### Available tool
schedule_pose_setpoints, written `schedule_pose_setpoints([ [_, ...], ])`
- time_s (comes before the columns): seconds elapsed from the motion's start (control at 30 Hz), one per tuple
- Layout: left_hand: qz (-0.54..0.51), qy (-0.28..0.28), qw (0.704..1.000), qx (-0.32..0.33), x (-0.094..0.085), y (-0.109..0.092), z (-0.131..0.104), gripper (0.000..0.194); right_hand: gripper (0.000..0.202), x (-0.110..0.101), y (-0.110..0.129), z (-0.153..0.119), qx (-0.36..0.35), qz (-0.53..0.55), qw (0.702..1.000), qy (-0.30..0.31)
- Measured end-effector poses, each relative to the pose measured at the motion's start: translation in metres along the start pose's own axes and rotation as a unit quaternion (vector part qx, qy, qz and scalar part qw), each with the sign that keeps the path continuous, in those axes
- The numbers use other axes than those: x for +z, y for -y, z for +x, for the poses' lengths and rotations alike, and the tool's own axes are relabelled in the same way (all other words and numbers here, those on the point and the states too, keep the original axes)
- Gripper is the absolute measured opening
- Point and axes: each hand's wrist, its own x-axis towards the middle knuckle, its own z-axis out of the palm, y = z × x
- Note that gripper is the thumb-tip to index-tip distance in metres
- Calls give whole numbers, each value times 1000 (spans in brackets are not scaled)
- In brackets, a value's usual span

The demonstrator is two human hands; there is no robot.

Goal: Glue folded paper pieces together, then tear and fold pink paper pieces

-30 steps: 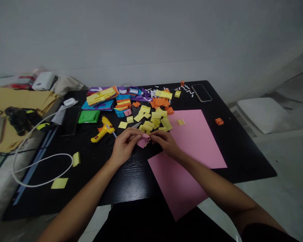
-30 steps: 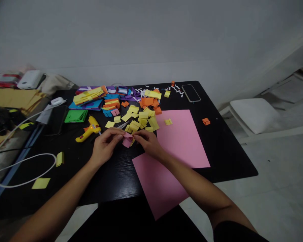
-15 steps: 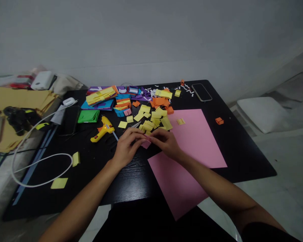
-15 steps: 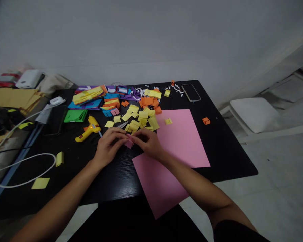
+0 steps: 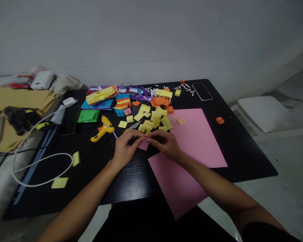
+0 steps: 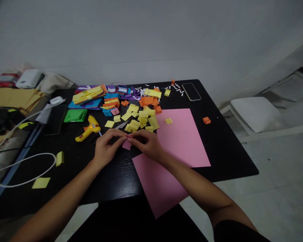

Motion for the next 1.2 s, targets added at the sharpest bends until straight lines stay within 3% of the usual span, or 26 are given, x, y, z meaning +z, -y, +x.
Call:
schedule_pose_setpoints([
  [0.5, -46, -35, 996, -66, 8, 4, -7, 14, 10, 3, -4, -2, -3, -2, 999, -34],
  [0.6, -37, -17, 997, -58, 4, 5, -4, 15, 10, 2, -5, -2, 5, 7, 999, -35],
  [0.77, -22, 55, 998, 14, -7, 4, 5, 10, 12, 2, -5, -2, 21, 11, 999, -37],
  [1.2, 3, 51, 999, -14, -5, 1, 5, 13, 12, 2, -5, -1, 18, 12, 999, -37],
])
